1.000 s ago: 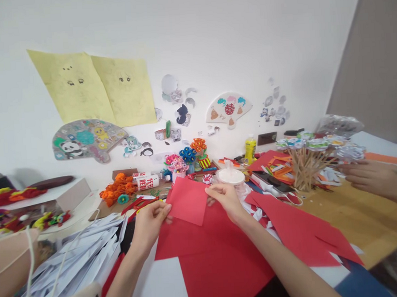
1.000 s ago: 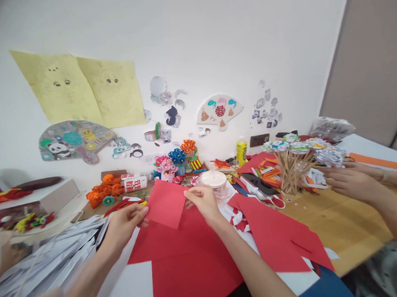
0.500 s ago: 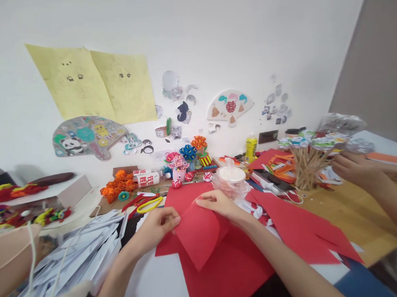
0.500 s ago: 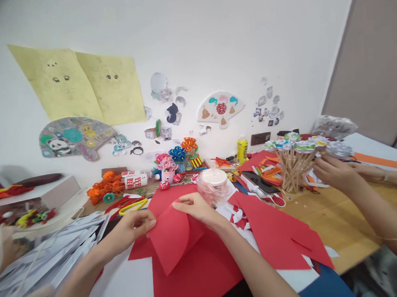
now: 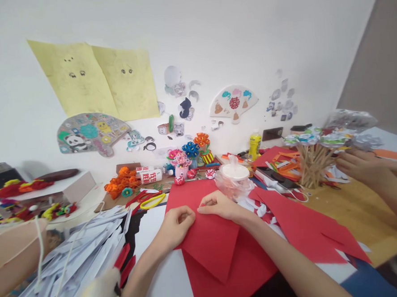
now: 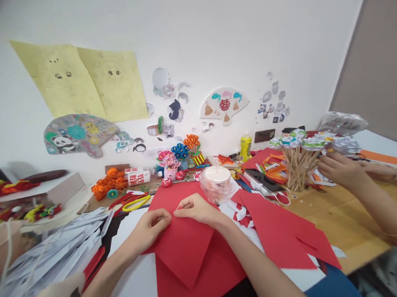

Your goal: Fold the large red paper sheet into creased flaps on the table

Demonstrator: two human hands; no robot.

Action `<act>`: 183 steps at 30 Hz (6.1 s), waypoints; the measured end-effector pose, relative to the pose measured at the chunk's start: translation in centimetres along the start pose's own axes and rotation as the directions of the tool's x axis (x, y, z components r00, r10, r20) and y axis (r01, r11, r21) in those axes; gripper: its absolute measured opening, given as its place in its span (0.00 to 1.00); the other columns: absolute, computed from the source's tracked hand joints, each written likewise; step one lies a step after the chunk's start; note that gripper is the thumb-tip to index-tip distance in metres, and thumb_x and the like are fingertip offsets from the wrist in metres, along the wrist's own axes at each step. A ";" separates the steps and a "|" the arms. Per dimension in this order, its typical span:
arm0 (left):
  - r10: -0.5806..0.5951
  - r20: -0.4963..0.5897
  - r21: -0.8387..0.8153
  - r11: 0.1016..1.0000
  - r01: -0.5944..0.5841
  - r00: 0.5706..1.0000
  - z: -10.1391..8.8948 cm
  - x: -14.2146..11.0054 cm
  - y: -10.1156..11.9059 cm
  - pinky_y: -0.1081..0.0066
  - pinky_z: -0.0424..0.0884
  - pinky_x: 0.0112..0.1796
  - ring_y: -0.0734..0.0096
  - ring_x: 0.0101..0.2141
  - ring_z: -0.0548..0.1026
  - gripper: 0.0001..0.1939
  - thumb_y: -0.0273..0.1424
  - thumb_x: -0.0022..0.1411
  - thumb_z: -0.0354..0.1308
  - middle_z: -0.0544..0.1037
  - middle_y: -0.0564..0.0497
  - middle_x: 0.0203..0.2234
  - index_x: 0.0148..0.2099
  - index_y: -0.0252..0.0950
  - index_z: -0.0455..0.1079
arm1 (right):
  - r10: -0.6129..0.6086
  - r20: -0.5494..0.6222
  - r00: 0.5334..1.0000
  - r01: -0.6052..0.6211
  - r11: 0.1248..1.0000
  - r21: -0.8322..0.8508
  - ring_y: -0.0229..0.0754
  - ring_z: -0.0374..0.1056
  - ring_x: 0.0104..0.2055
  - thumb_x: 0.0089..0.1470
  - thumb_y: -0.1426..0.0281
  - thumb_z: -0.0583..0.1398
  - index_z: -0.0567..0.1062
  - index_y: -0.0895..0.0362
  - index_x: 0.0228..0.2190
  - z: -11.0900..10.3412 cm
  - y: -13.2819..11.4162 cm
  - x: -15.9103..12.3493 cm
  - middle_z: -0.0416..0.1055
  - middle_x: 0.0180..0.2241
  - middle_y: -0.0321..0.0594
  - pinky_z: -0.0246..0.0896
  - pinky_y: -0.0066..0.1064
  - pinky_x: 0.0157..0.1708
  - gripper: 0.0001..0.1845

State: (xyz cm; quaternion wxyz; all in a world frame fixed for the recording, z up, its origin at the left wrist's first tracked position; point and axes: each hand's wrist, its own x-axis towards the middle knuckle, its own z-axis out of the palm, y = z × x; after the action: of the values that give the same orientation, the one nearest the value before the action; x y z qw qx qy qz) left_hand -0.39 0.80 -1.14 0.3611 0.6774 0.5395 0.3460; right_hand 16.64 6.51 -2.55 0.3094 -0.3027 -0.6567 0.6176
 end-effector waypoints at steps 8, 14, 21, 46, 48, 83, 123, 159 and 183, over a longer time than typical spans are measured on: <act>-0.079 -0.038 -0.085 0.994 0.075 0.996 0.9 0.4 -0.4 0.76 0.51 0.22 0.78 0.20 0.58 0.11 0.36 0.48 0.49 0.59 0.58 0.15 0.19 0.35 0.58 | -0.116 -0.001 0.993 0.115 0.990 -0.076 0.34 0.62 0.22 0.40 0.61 0.65 0.74 0.62 0.21 -0.2 1.0 0.6 0.70 0.19 0.35 0.52 0.25 0.23 0.15; -0.090 -0.037 -0.108 0.990 0.086 0.995 1.1 0.9 -0.6 0.76 0.48 0.20 0.80 0.18 0.53 0.10 0.34 0.46 0.47 0.54 0.60 0.14 0.18 0.36 0.53 | -0.120 -0.044 0.992 0.115 0.988 -0.099 0.34 0.60 0.21 0.39 0.59 0.65 0.73 0.62 0.19 -0.1 0.5 0.4 0.68 0.18 0.35 0.51 0.26 0.22 0.17; -0.056 0.075 -0.084 0.995 0.062 0.996 -2.0 -0.1 -0.2 0.75 0.55 0.21 0.78 0.16 0.60 0.10 0.30 0.44 0.48 0.62 0.58 0.10 0.15 0.36 0.57 | -0.144 -0.227 0.963 0.119 0.986 -0.118 0.34 0.59 0.21 0.39 0.58 0.64 0.72 0.60 0.18 -1.9 0.0 0.2 0.66 0.18 0.34 0.48 0.26 0.22 0.17; -0.072 0.011 -0.064 0.995 0.073 0.997 -1.2 -0.8 0.8 0.76 0.58 0.23 0.73 0.23 0.66 0.19 0.46 0.49 0.57 0.73 0.52 0.21 0.27 0.33 0.70 | -0.156 0.197 0.968 0.200 0.952 -0.233 0.34 0.54 0.23 0.47 0.63 0.58 0.73 0.61 0.21 0.2 0.8 0.3 0.64 0.20 0.34 0.50 0.26 0.24 0.14; -0.060 0.005 -0.035 0.998 0.060 0.998 -0.9 -0.8 0.9 0.76 0.57 0.22 0.73 0.23 0.66 0.19 0.46 0.50 0.54 0.72 0.52 0.20 0.27 0.33 0.70 | -0.162 0.205 0.965 0.212 0.945 -0.250 0.33 0.53 0.23 0.47 0.64 0.56 0.71 0.61 0.19 0.2 1.1 0.5 0.61 0.19 0.33 0.49 0.25 0.23 0.14; -0.132 -0.365 -0.348 0.938 -0.003 0.922 -3.1 -0.1 0.4 0.76 0.65 0.25 0.71 0.26 0.71 0.19 0.43 0.47 0.62 0.77 0.51 0.23 0.35 0.32 0.74 | -0.194 0.029 0.981 0.195 0.979 -0.064 0.33 0.55 0.23 0.42 0.48 0.60 0.63 0.58 0.18 -0.2 0.7 0.5 0.58 0.19 0.31 0.49 0.26 0.23 0.26; -0.119 -0.041 -0.560 0.825 0.076 0.992 -5.0 -1.7 2.4 0.73 0.68 0.32 0.64 0.33 0.76 0.22 0.37 0.51 0.61 0.77 0.43 0.42 0.48 0.34 0.70 | -0.064 0.128 0.990 0.044 0.987 0.154 0.49 0.66 0.48 0.41 0.59 0.66 0.71 0.56 0.46 -0.4 -0.1 -0.6 0.70 0.47 0.47 0.58 0.41 0.48 0.30; 0.738 0.279 0.933 -0.055 -0.356 0.615 0.5 -2.1 1.6 0.62 0.57 0.47 0.62 0.44 0.69 0.14 0.22 0.60 0.45 0.77 0.46 0.38 0.43 0.33 0.70 | 0.006 -0.392 0.920 0.061 0.985 0.159 0.34 0.58 0.19 0.37 0.63 0.63 0.69 0.59 0.17 -0.7 0.8 0.7 0.66 0.16 0.32 0.48 0.25 0.21 0.12; 0.523 -0.253 0.723 0.662 -0.200 0.814 -0.1 -1.4 1.4 0.63 0.58 0.41 0.69 0.29 0.73 0.10 0.34 0.62 0.49 0.79 0.52 0.30 0.39 0.39 0.70 | -0.455 -0.310 0.835 0.416 0.890 -0.185 0.39 0.64 0.32 0.38 0.61 0.67 0.71 0.55 0.32 -0.4 -0.1 0.4 0.68 0.31 0.37 0.59 0.30 0.34 0.18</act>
State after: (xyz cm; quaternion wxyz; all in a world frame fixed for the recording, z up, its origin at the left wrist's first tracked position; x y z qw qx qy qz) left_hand -0.02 -0.77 -0.04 -0.1157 0.7591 0.5428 0.3402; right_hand 16.70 7.12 -2.41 0.5349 -0.2651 -0.6768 0.4309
